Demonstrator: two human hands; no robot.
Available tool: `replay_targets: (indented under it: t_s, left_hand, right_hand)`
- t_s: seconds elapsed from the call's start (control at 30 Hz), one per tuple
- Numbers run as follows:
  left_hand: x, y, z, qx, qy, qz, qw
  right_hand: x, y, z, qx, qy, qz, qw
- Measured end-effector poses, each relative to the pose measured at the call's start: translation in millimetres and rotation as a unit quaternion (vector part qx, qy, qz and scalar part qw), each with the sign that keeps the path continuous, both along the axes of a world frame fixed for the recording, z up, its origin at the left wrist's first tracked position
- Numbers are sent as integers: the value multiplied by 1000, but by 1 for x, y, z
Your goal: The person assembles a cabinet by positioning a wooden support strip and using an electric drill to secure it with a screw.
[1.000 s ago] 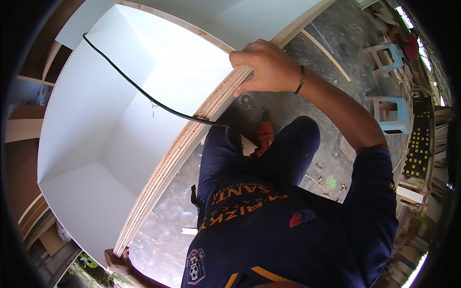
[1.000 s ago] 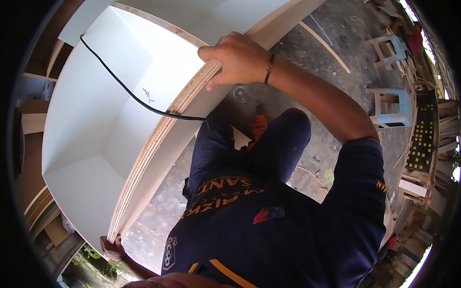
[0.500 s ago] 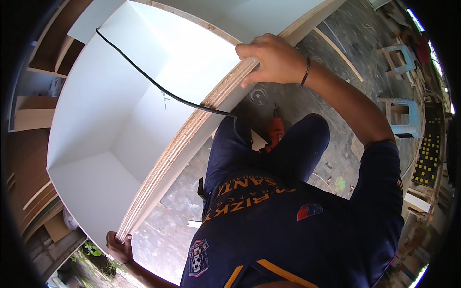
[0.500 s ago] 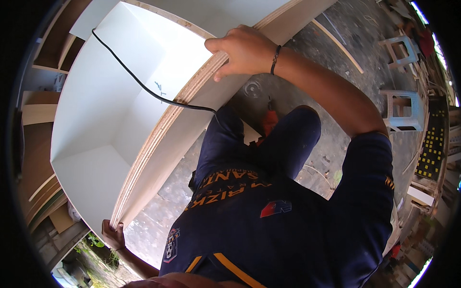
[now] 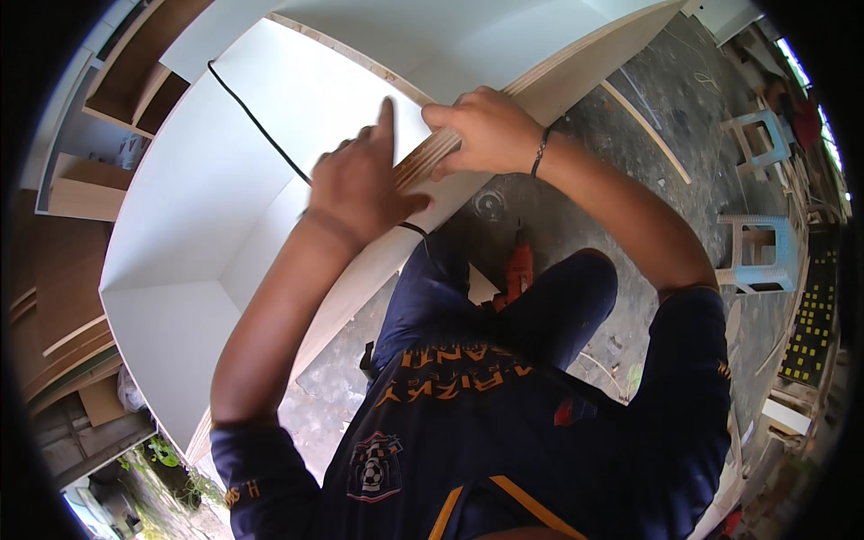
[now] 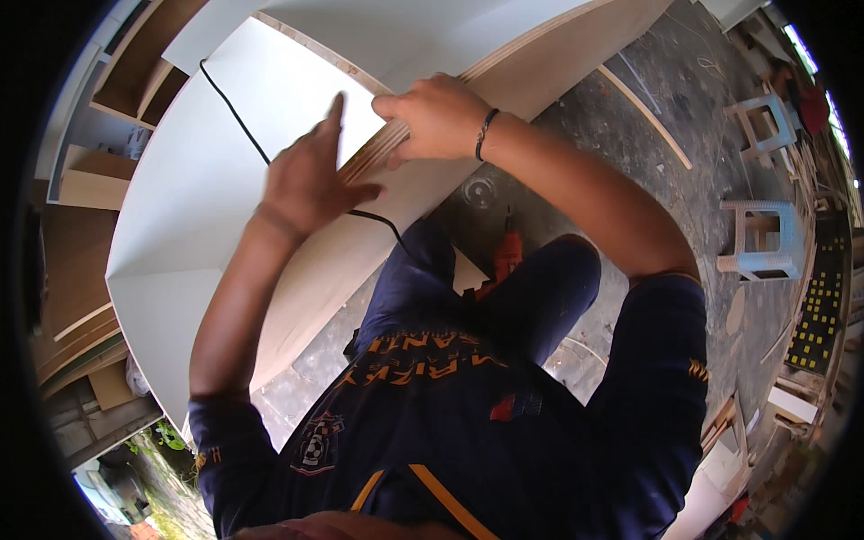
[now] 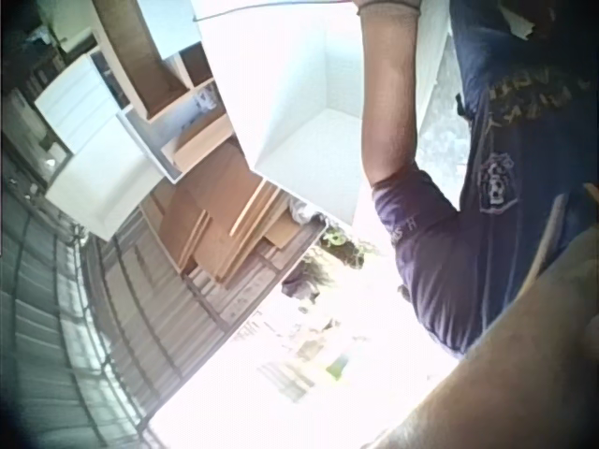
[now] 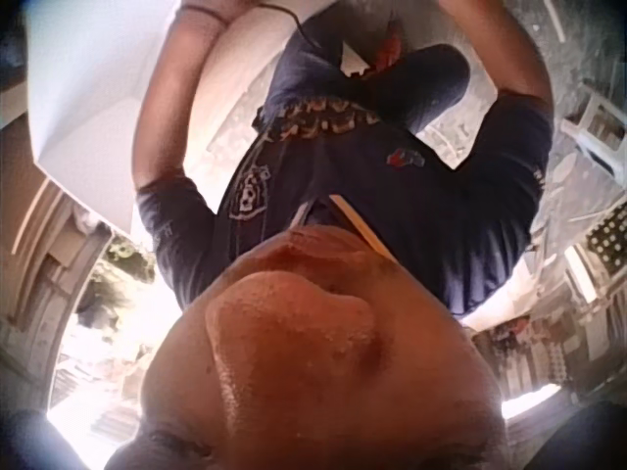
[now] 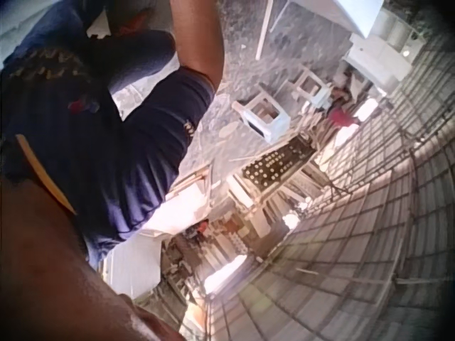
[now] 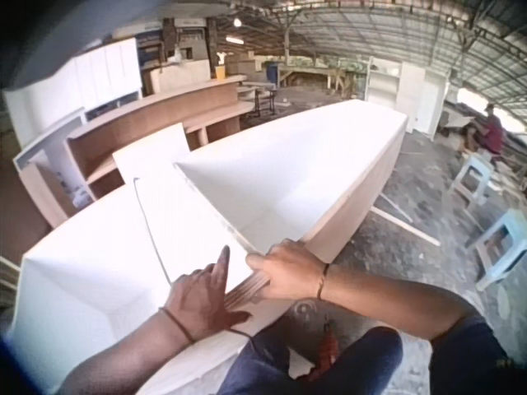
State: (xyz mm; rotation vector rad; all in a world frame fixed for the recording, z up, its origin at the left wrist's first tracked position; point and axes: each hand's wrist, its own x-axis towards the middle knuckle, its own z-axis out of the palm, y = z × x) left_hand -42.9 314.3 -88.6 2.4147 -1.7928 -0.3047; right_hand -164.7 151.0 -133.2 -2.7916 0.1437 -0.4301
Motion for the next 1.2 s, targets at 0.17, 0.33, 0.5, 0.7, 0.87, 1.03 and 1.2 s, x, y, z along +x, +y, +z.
replay_targets:
  t_s: [0.17,0.33,0.5,0.7,0.87,1.03,1.2]
  left_hand:
    - [-16,-30,-38,28,4,43,999]
    - [-14,-25,-43,-28,-10,10,1000]
    - [-12,-32,-32,12,3,14,1000]
    - [-2,-41,-42,4,9,-40,999]
    - [-6,-39,-48,-16,-15,-51,998]
    - [-10,-42,-43,6,-19,-41,999]
    - [-3,-36,-48,-24,-12,-36,999]
  right_hand:
    - [2,6,2,0,-9,-8,1000]
    - [1,-1,-6,17,-4,-28,999]
    - [-2,-7,-6,62,18,3,998]
    - [-2,-7,-8,66,5,24,998]
    - [-6,-4,-14,32,-24,26,999]
    - [-8,-2,-18,12,-7,-3,1000]
    - [-42,-6,-16,97,-344,-66,931]
